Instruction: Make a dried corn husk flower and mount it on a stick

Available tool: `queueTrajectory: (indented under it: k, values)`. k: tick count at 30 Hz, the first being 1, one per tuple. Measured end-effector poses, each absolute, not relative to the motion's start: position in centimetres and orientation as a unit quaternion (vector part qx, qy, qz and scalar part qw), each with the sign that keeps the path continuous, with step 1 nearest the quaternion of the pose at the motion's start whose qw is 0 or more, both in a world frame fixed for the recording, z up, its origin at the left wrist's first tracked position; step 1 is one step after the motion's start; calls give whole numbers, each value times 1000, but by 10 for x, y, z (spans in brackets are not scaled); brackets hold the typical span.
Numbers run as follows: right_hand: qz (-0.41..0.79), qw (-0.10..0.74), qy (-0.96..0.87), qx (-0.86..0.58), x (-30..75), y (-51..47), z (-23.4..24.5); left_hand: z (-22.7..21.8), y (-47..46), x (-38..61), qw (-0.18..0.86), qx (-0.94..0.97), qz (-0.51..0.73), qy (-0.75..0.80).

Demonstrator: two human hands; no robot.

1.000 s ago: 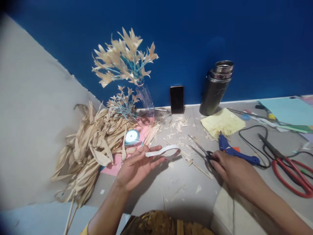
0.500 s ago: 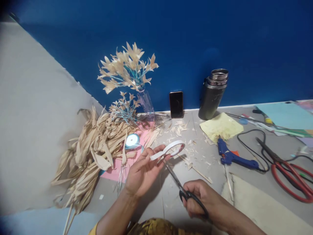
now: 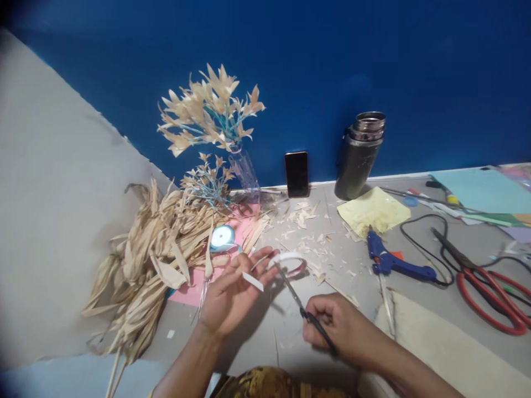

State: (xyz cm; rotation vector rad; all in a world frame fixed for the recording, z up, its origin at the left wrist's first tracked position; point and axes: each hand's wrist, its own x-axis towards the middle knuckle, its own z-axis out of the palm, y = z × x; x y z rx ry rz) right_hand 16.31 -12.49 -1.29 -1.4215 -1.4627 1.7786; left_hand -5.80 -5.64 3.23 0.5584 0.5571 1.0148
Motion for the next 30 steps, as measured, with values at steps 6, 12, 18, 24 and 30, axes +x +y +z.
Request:
queueTrajectory:
  k: [6, 12, 18, 24, 30]
  values:
    - [350, 70, -734, -578, 169, -123, -13, 37, -42, -81, 738, 325, 516, 289]
    - [262, -14, -751, -606, 161, -122, -14, 17, -32, -89, 623, 448, 537, 350]
    - [299, -67, -749, -587, 159, -113, -7, 2, -26, -100, 601, 415, 507, 457]
    - [351, -46, -752, -556, 166, -105, 5, 19, -39, -103, 503, 439, 486, 564]
    - [335, -50, -774, -535, 166, -104, 9, 36, -43, -73, 655, 365, 459, 476]
